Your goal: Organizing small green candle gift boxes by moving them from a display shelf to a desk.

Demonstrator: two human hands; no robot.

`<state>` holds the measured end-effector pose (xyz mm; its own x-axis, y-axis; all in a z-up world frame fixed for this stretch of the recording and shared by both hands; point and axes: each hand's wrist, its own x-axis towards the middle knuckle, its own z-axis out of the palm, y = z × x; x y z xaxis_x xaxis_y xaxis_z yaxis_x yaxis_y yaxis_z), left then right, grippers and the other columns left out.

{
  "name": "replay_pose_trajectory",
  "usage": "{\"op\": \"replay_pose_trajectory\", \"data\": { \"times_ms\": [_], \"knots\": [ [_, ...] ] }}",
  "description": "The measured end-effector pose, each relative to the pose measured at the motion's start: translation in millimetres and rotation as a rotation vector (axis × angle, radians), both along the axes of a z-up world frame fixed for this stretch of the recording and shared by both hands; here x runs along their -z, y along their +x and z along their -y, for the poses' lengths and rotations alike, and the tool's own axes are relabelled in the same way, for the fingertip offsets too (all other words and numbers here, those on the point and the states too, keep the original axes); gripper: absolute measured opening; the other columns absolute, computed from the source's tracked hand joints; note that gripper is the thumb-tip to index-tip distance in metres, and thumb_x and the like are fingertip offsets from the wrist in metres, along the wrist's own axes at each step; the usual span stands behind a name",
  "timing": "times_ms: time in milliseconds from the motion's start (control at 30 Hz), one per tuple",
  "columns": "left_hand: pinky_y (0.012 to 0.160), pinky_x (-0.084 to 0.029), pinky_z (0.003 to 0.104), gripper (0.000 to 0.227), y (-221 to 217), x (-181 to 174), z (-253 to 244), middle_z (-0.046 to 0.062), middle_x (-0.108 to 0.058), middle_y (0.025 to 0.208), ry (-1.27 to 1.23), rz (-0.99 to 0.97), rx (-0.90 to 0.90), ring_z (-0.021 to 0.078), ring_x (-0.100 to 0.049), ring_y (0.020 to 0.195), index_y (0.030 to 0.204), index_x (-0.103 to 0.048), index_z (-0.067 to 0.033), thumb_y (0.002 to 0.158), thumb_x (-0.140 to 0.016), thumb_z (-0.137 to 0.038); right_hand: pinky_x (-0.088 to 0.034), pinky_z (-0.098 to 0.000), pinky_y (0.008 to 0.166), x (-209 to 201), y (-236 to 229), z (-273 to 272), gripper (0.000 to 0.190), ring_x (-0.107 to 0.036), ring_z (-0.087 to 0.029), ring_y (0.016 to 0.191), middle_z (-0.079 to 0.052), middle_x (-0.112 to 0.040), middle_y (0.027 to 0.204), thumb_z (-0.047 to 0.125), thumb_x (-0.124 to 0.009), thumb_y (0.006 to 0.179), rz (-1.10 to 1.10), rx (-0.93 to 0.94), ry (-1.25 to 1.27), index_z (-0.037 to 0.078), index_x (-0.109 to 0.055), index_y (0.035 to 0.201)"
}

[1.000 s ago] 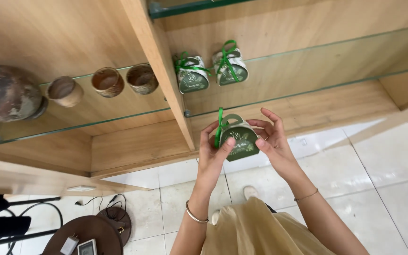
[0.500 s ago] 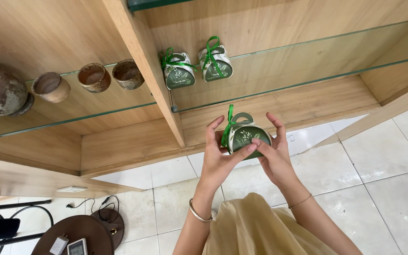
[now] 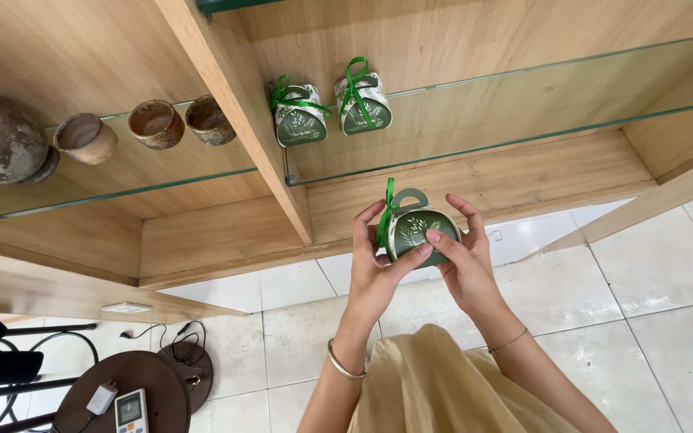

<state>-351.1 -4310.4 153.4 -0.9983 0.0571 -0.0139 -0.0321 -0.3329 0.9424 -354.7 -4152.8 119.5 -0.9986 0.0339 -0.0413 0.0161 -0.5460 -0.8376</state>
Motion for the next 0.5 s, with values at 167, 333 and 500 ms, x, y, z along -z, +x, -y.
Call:
{"op": "replay_pose_trajectory", "data": {
  "times_ms": [167, 333, 500],
  "knots": [
    [0.096, -0.059, 0.037, 0.090, 8, 4, -9, 0.017, -0.049, 0.141, -0.043, -0.069, 0.019, 0.0259, -0.058, 0.127, 0.153, -0.028, -0.0004, 0.083, -0.082, -0.019, -0.059, -0.0342, 0.087, -5, 1, -2, 0.069, -0.066, -0.018, 0.104, -0.013, -0.063, 0.115, 0.000, -0.072, 0.088, -0.005, 0.115, 0.053, 0.008, -0.037, 0.147],
    [0.110, -0.047, 0.048, 0.089, 35, -10, -22, 0.020, -0.038, 0.153, -0.377, -0.096, -0.165, 0.0324, -0.045, 0.142, 0.156, -0.033, -0.0007, 0.085, -0.081, -0.025, -0.058, -0.0329, 0.092, -6, 5, 3, 0.071, -0.061, -0.018, 0.110, -0.013, -0.058, 0.120, 0.000, -0.076, 0.090, -0.135, 0.350, 0.361, 0.007, -0.033, 0.146],
    [0.124, -0.035, 0.051, 0.090, 52, -12, -36, 0.023, -0.001, 0.171, -0.370, -0.320, -0.023, 0.0365, -0.026, 0.157, 0.163, -0.024, -0.0038, 0.096, -0.076, -0.034, -0.048, -0.0389, 0.107, -27, 28, 26, 0.086, -0.047, -0.026, 0.134, -0.018, -0.040, 0.146, -0.001, -0.074, 0.090, -0.359, 0.404, 0.523, 0.011, -0.018, 0.155]
  ]
}}
